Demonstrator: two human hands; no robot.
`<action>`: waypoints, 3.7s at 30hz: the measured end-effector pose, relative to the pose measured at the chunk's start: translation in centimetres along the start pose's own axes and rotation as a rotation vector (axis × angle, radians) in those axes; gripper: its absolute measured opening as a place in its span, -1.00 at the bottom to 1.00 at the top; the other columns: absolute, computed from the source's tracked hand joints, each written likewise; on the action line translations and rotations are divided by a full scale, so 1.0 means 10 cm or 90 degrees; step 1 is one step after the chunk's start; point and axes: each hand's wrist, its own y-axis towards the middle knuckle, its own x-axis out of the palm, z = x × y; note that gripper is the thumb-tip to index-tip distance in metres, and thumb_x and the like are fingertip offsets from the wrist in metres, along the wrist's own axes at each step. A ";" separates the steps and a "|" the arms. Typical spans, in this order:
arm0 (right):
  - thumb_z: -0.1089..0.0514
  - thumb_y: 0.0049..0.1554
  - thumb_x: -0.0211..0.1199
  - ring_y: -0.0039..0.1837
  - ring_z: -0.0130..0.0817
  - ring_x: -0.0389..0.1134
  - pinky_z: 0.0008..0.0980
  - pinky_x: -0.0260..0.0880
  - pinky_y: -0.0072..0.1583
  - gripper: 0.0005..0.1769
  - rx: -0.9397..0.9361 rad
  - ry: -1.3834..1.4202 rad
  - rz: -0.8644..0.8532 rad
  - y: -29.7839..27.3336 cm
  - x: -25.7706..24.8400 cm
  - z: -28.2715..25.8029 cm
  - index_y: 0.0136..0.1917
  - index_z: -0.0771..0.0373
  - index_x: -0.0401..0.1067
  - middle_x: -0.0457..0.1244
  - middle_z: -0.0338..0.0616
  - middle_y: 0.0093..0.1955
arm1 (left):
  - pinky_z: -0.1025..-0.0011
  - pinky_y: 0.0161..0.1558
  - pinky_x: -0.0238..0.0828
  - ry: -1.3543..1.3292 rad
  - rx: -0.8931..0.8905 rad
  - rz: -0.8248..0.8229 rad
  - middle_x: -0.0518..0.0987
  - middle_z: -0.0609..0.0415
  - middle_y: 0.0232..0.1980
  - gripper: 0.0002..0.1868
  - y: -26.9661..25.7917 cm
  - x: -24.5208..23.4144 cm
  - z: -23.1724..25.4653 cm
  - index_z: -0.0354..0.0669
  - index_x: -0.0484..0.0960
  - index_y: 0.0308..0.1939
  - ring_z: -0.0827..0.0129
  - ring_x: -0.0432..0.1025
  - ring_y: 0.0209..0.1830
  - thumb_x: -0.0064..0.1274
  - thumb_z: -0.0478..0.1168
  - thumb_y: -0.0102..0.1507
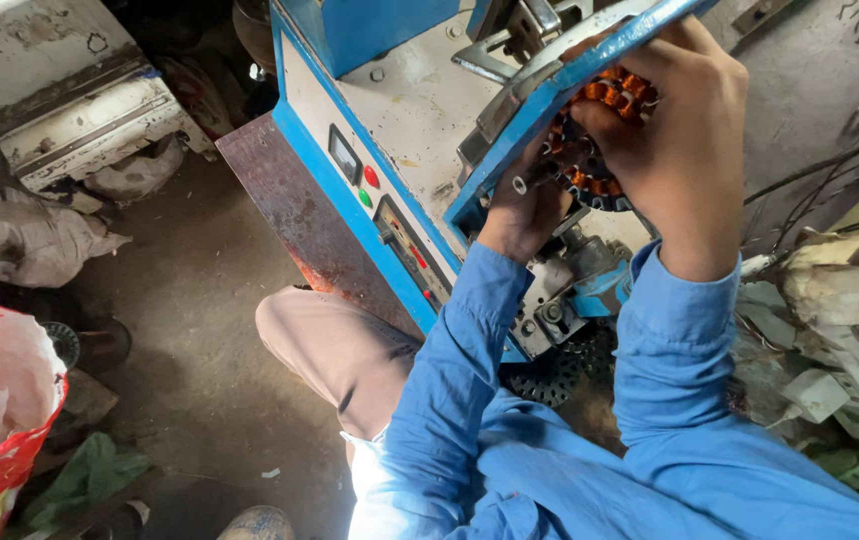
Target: The person operates a blue winding machine to wind copper wire onto a stator core. They repeatedly insert the stator into the machine, press a button to start the winding cycle, and remove the stator after each cycle.
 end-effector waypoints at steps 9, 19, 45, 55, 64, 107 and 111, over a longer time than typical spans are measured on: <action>0.42 -0.01 0.46 0.16 -0.01 0.43 -0.15 0.46 0.22 -0.61 0.056 -0.006 0.006 0.05 -0.02 -0.12 0.11 0.30 0.58 0.34 0.07 0.16 | 0.31 0.22 0.34 -0.017 -0.018 -0.010 0.55 0.10 0.20 -0.57 -0.02 0.01 0.03 -0.08 0.53 0.33 0.33 0.41 0.13 0.09 0.00 0.45; 0.44 0.00 0.43 0.17 -0.03 0.43 -0.15 0.47 0.24 -0.62 0.041 0.010 0.009 0.05 -0.01 -0.12 0.12 0.33 0.57 0.35 0.06 0.16 | 0.28 0.21 0.34 0.016 0.035 -0.002 0.51 0.14 0.23 -0.55 -0.06 0.10 0.09 -0.07 0.51 0.32 0.35 0.39 0.14 0.14 0.00 0.42; 0.43 0.03 0.46 0.18 -0.05 0.44 -0.16 0.49 0.25 -0.63 0.039 0.008 0.009 0.02 0.01 -0.07 0.13 0.31 0.58 0.35 0.06 0.19 | 0.28 0.25 0.31 0.003 0.016 -0.015 0.51 0.13 0.28 -0.53 -0.08 0.11 0.11 -0.10 0.51 0.35 0.33 0.38 0.19 0.12 0.01 0.43; 0.43 0.01 0.47 0.18 -0.03 0.44 -0.16 0.50 0.25 -0.60 0.030 -0.010 0.012 0.00 0.02 -0.05 0.14 0.32 0.58 0.35 0.08 0.18 | 0.25 0.23 0.31 0.023 0.026 -0.003 0.52 0.15 0.27 -0.54 -0.04 0.07 0.09 -0.06 0.52 0.32 0.34 0.40 0.17 0.15 0.02 0.41; 0.43 -0.01 0.47 0.14 -0.03 0.44 -0.16 0.48 0.21 -0.62 0.054 0.005 0.012 0.05 -0.01 -0.13 0.10 0.33 0.58 0.35 0.06 0.15 | 0.24 0.25 0.31 -0.010 -0.019 0.000 0.54 0.14 0.23 -0.53 -0.06 0.07 0.09 -0.06 0.49 0.35 0.32 0.41 0.13 0.08 0.03 0.43; 0.38 0.21 0.36 0.13 -0.21 0.48 -0.39 0.50 0.14 -0.71 0.006 -0.164 -0.061 -0.03 -0.01 -0.07 0.22 0.31 0.60 0.39 0.01 0.18 | 0.34 0.15 0.56 0.686 0.142 -0.276 0.66 -0.04 0.07 -0.64 -1.60 -0.18 0.78 -0.23 0.55 0.26 0.22 0.61 0.08 0.16 -0.29 0.39; 0.40 0.25 0.39 0.08 -0.26 0.49 -0.40 0.53 0.12 -0.73 0.037 -0.163 -0.039 -0.09 -0.01 -0.01 0.22 0.32 0.62 0.41 -0.01 0.16 | 0.29 -0.01 0.52 0.811 0.265 -0.278 0.60 -0.03 -0.09 -0.71 -1.63 -0.14 0.62 -0.16 0.60 0.15 0.15 0.55 -0.06 0.17 -0.35 0.35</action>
